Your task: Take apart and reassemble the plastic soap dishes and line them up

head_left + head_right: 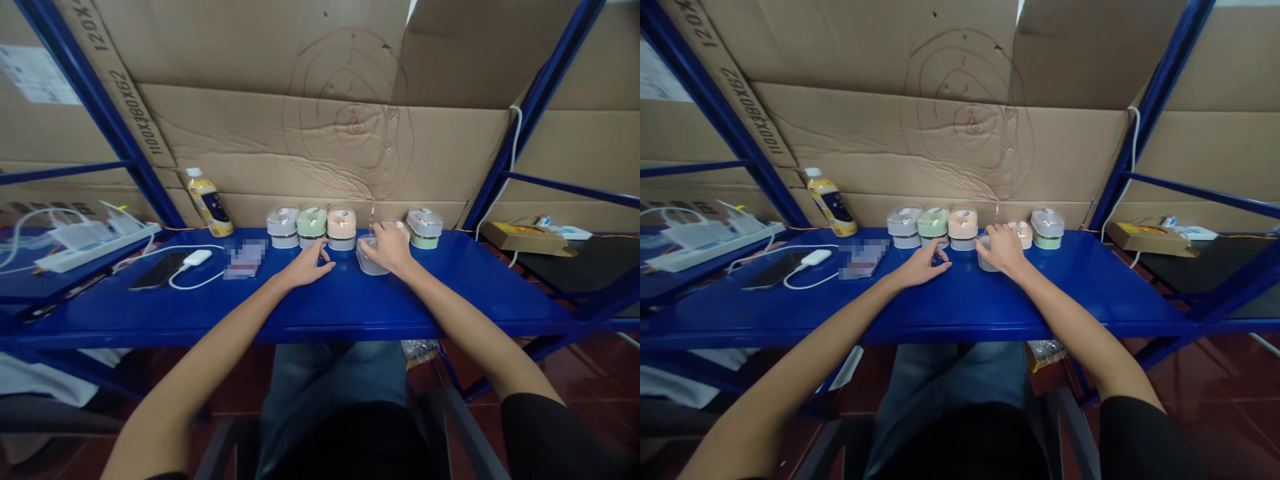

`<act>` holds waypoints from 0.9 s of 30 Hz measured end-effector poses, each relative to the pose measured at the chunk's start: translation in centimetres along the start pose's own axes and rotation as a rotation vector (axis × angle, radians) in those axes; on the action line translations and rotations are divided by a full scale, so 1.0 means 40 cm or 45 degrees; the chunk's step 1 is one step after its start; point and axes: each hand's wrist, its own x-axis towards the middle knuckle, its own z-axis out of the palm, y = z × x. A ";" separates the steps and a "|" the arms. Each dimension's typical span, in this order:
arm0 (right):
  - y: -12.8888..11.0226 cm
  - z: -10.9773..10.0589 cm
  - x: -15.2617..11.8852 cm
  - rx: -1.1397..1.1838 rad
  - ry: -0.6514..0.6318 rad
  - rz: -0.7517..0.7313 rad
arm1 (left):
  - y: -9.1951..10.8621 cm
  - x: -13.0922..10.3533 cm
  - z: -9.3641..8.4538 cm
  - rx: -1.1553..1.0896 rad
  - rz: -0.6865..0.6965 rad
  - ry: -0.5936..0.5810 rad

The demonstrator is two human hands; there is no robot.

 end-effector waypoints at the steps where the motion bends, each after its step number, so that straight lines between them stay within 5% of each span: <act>1: -0.010 -0.005 -0.002 -0.013 0.042 0.060 | 0.000 0.000 0.000 0.000 -0.001 0.001; 3: -0.024 -0.010 -0.003 -0.051 0.023 0.216 | 0.001 -0.002 0.000 -0.002 0.003 0.004; 6: -0.024 -0.012 -0.003 -0.016 -0.252 0.388 | 0.005 -0.003 -0.001 -0.037 0.037 0.007; 9: -0.005 -0.016 -0.005 0.213 -0.450 0.162 | 0.012 -0.004 -0.002 -0.094 0.066 -0.015; 14: 0.004 -0.032 -0.015 0.710 -0.441 -0.367 | 0.023 -0.010 -0.006 -0.187 0.146 -0.107; 22: -0.030 -0.023 -0.040 0.545 -0.568 -0.478 | 0.051 -0.016 -0.005 -0.228 0.232 -0.246; 27: -0.032 -0.024 -0.038 0.636 -0.465 -0.492 | 0.060 -0.019 -0.007 -0.272 0.251 -0.246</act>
